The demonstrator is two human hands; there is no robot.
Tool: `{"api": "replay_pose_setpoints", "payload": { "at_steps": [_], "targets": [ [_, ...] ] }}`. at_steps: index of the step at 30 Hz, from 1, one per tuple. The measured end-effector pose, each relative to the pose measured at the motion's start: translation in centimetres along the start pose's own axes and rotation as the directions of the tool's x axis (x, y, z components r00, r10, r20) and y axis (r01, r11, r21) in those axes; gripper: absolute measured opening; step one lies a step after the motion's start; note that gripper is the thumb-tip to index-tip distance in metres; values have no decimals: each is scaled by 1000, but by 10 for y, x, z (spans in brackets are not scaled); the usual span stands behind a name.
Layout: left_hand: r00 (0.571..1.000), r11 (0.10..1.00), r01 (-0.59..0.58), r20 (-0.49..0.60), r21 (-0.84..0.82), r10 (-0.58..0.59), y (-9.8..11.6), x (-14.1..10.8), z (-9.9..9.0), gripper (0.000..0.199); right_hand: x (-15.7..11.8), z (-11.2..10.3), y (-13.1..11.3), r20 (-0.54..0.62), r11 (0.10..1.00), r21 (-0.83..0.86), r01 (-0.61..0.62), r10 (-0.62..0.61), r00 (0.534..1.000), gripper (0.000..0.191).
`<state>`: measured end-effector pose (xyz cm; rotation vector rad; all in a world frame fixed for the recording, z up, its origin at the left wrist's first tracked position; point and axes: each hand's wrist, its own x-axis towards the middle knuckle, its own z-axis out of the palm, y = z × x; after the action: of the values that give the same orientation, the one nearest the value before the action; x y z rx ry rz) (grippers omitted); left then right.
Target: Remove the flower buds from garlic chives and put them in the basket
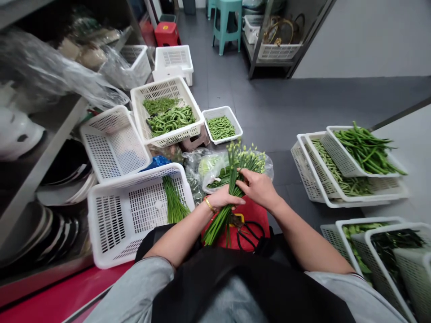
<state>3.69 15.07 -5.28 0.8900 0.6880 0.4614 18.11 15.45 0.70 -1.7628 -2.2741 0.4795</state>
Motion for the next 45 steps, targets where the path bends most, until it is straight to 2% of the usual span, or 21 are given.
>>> {"api": "replay_pose_setpoints", "payload": {
  "at_steps": [3,6,9,11,14,17,20,21,23,25,28,32,36,42,45],
  "targets": [
    [1000,1000,-1,17,-18,1,-2,-3,-2,47,-4,-3,0,8,996,92,-2,2,1000,16],
    [1000,998,1,15,-64,0,-3,-4,-5,46,-8,-6,3,-71,932,363,14,12,997,17],
    [1000,992,23,12,-128,-22,-2,-4,-9,46,-6,-8,10,-131,816,577,-25,123,984,23],
    [999,987,41,19,-157,-39,-3,-4,-11,46,-1,-10,17,-164,784,619,-45,185,969,27],
    [997,984,67,52,-163,-59,-5,-3,-13,43,9,-17,27,-215,807,587,-64,232,949,27],
    [995,982,76,82,-171,-62,-7,0,-12,41,15,-28,33,-260,893,435,-113,245,934,25],
    [994,983,82,80,-166,-70,-6,2,-10,43,12,-34,29,-400,972,224,-71,158,903,24],
    [994,984,90,73,-153,-80,-5,2,-9,43,10,-34,26,-411,984,172,-37,106,905,22],
    [994,988,100,48,-116,-95,-3,2,-7,44,7,-30,18,-302,994,105,15,18,953,19],
    [996,994,85,33,-73,-82,-1,2,-5,43,7,-24,12,-146,998,65,-9,18,989,17],
    [999,999,29,35,-15,-29,-1,2,-4,42,11,-18,11,-22,993,86,-85,87,996,16],
    [999,1000,24,22,-16,-24,-4,0,-4,41,13,-19,16,99,962,251,-111,89,991,8],
    [996,990,70,66,-121,-63,-11,0,-5,40,8,-22,16,106,930,348,-121,89,990,16],
    [972,971,87,234,-222,-33,-19,0,-11,32,6,-20,12,151,890,445,-103,39,988,35],
    [960,957,142,271,-251,-71,-21,1,-14,35,6,-19,14,174,879,459,-132,57,983,33]
  ]
}}
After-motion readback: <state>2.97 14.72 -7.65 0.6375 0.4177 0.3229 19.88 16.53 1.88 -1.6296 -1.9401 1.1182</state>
